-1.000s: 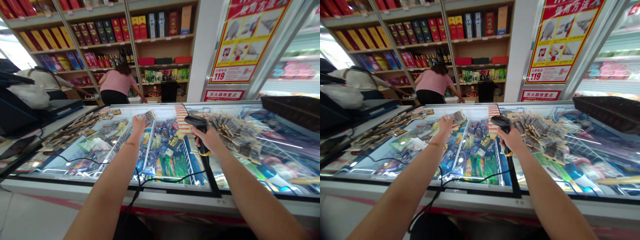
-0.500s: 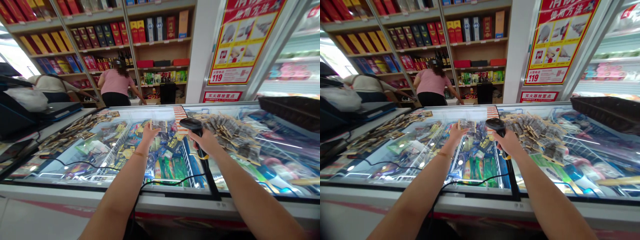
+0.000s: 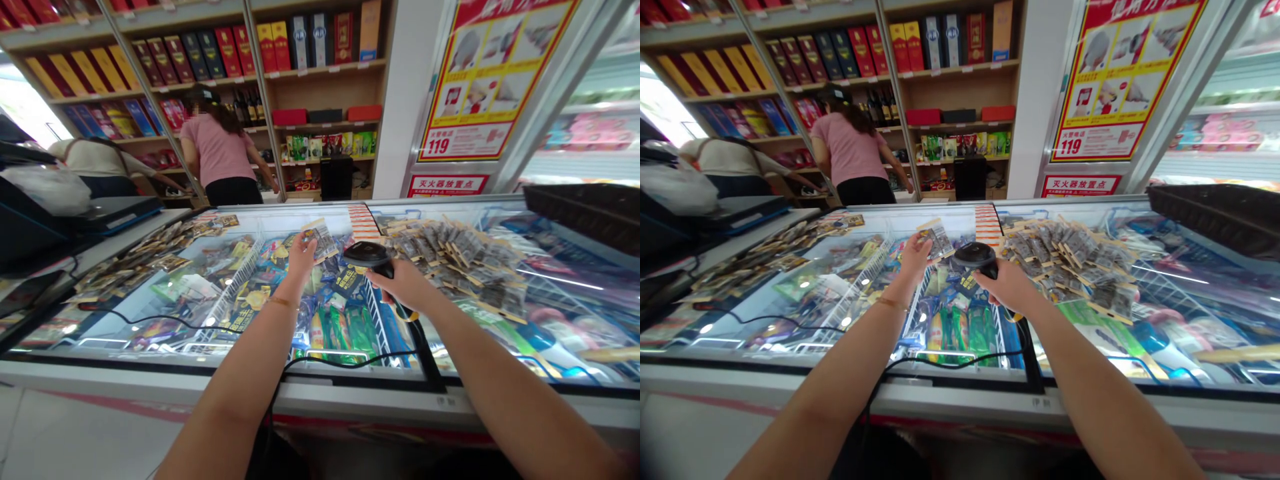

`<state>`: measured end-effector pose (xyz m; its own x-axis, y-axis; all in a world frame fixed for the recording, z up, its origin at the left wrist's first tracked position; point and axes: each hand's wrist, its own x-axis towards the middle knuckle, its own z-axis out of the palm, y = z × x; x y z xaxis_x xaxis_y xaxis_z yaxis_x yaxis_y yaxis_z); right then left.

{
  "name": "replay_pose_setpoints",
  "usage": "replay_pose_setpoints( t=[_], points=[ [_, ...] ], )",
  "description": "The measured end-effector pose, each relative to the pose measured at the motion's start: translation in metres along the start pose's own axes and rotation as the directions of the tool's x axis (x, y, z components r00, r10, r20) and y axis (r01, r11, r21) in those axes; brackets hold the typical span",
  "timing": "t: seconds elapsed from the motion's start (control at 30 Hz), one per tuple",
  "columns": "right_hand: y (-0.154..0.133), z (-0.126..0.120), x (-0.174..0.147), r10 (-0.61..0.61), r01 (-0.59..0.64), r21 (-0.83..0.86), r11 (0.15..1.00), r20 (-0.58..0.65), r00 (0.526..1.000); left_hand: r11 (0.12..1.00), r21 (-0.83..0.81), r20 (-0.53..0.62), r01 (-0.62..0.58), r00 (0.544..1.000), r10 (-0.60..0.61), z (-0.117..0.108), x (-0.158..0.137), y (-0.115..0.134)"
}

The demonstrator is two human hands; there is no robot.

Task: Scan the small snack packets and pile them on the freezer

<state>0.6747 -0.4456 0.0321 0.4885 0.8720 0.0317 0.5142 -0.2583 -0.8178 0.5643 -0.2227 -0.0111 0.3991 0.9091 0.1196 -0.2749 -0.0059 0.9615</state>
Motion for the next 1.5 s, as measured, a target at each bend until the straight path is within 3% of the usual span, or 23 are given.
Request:
replay_pose_setpoints(
  t=[0.63,0.9,1.07,1.17,1.27,1.37,1.5],
  points=[
    [0.005,0.0,0.003,-0.003,0.003,-0.013,1.0,0.027,1.0,0.999,-0.031,0.022,0.03,0.999,-0.03,0.003,-0.003,-0.001],
    [0.004,-0.009,0.005,0.015,-0.012,0.148,0.989,-0.023,1.0,0.947,-0.152,0.084,0.282,0.959,-0.272,0.008,-0.008,0.001],
    [0.012,-0.041,0.003,0.055,0.004,0.386,0.922,-0.143,0.988,0.936,-0.138,0.07,0.323,0.946,-0.316,0.018,-0.011,0.007],
    [0.026,-0.077,-0.007,0.114,-0.008,0.418,0.908,-0.23,0.966,0.94,-0.122,0.134,0.318,0.944,-0.302,0.035,-0.009,0.011],
    [0.042,-0.116,-0.023,0.194,-0.02,0.439,0.898,-0.356,0.914,0.941,-0.108,0.253,0.321,0.924,-0.286,0.068,-0.007,0.017],
    [0.05,-0.149,-0.04,0.28,-0.066,0.435,0.898,-0.45,0.848,0.953,-0.064,0.338,0.297,0.905,-0.259,0.115,-0.004,0.024],
    [0.056,-0.176,-0.058,0.337,-0.095,0.439,0.893,-0.515,0.788,0.968,0.047,0.387,0.248,0.889,-0.246,0.188,-0.001,0.026]
  ],
)
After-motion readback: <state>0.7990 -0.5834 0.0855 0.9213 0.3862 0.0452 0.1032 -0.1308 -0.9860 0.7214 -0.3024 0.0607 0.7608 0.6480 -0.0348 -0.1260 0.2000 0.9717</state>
